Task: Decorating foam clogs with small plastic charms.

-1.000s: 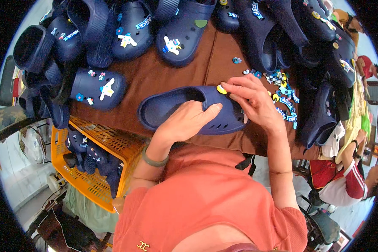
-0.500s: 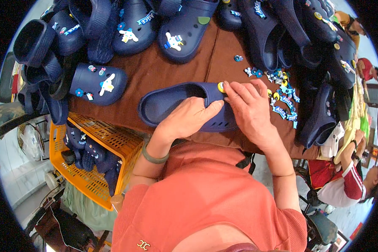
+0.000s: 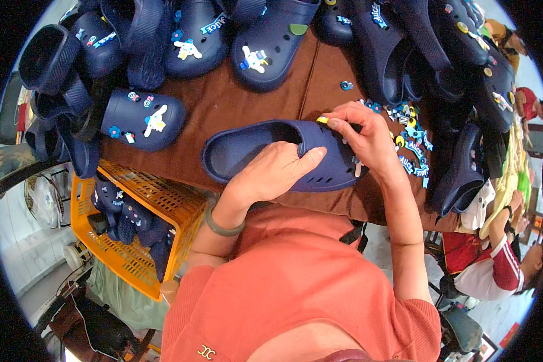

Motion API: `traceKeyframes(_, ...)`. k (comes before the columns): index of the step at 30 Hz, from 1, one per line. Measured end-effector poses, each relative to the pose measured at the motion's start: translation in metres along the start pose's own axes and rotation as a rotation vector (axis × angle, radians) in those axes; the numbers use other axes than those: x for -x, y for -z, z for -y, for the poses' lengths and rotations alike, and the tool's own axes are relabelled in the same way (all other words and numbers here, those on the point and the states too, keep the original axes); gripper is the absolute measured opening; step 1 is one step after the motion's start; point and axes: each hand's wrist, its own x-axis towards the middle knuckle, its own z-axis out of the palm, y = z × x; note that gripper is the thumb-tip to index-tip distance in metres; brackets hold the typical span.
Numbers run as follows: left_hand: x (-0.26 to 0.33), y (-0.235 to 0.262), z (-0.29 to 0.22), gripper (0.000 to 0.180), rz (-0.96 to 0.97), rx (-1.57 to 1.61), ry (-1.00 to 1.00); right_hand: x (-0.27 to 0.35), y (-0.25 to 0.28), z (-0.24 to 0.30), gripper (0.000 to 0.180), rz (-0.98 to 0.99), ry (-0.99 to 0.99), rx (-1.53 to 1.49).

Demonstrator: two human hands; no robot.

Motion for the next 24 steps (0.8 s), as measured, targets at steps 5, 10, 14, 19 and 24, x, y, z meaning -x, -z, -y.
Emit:
traceKeyframes(5, -0.002, 0.003, 0.01, 0.05, 0.086, -0.071, -0.007, 0.005, -0.006, 0.0, 0.013, -0.138, 0.114, 0.147)
traceKeyframes(10, -0.002, 0.002, 0.01, 0.051, 0.064, -0.083, -0.04, 0.01, -0.016, 0.004, 0.01, -0.219, 0.149, 0.232)
traceKeyframes(14, -0.001, 0.002, 0.01, 0.052, 0.06, -0.111, -0.073, 0.014, -0.015, 0.009, 0.018, -0.229, 0.335, 0.501)
traceKeyframes(19, -0.001, 0.004, 0.005, 0.048, 0.087, -0.156, -0.025, 0.016, -0.006, 0.009, 0.029, -0.154, 0.49, 0.691)
traceKeyframes(24, 0.0, 0.004, 0.009, 0.044, 0.055, -0.188, -0.099, 0.013, -0.004, 0.017, 0.034, -0.053, 0.578, 0.796)
